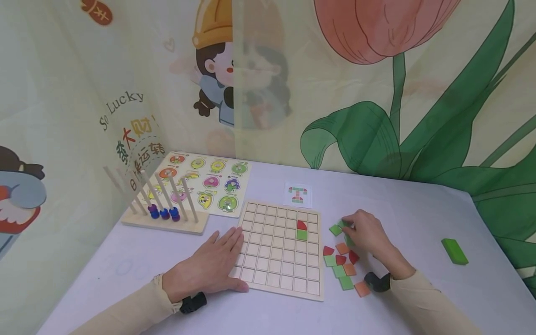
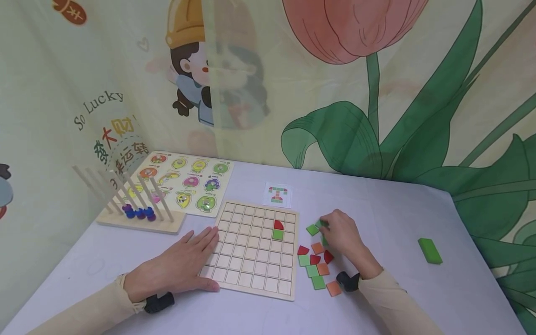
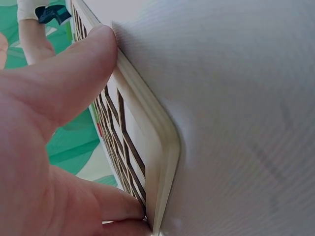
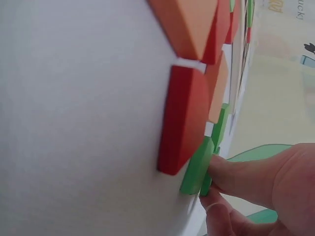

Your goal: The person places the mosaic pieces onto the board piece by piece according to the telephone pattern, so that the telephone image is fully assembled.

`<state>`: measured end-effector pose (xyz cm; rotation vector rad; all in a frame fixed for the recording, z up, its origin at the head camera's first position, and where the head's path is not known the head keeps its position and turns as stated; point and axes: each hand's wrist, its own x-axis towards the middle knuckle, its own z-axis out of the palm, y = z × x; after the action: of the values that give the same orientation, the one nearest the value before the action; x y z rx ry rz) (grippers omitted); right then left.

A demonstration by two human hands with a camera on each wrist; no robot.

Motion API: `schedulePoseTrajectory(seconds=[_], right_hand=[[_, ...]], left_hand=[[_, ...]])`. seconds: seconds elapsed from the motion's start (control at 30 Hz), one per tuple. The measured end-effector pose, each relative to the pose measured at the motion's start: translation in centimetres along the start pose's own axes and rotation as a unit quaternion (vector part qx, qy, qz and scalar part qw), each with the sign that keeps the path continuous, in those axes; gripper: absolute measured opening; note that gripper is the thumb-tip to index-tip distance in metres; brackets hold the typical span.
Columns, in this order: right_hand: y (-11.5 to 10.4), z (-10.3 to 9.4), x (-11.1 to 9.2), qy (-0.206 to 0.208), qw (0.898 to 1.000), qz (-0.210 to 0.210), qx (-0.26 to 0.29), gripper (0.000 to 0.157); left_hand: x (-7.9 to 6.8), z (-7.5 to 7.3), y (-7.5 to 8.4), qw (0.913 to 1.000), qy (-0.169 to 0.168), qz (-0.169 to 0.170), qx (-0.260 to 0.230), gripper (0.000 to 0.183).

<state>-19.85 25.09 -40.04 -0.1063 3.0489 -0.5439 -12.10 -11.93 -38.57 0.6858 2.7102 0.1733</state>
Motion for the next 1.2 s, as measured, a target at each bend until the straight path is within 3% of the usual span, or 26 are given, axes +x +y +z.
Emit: schedulePoseTrajectory(seconds=[0.13, 0.4, 0.67, 0.83, 1.2], right_hand=[[-0.4, -0.2, -0.2, 0.006, 1.0, -0.014, 0.006, 0.038], [-2.8, 0.0, 0.0, 0.007, 0.997, -0.079, 0.025, 0.039], [-5.6, 1.3, 1.1, -0.018, 0.984, -0.158, 0.078, 0.038], [-7.1, 2.1, 2.2, -0.037, 0.976, -0.198, 0.077, 0.036], [-8.2, 2.6, 3.5, -0.063, 0.973, -0.219, 0.041, 0.031]], left_hand=[[0.0, 0.0, 0.0, 1.0, 0.0, 0.001, 0.001, 0.112], [0.0, 0.1, 0.0, 1.0, -0.001, -0.001, -0.003, 0.112], [0.0, 0.1, 0.0, 1.0, 0.001, -0.003, 0.001, 0.112], [0.0, 0.1, 0.0, 1.0, 0.0, -0.003, 0.0, 0.112], [0.0, 0.0, 0.0, 1.0, -0.001, -0.001, 0.004, 0.112]])
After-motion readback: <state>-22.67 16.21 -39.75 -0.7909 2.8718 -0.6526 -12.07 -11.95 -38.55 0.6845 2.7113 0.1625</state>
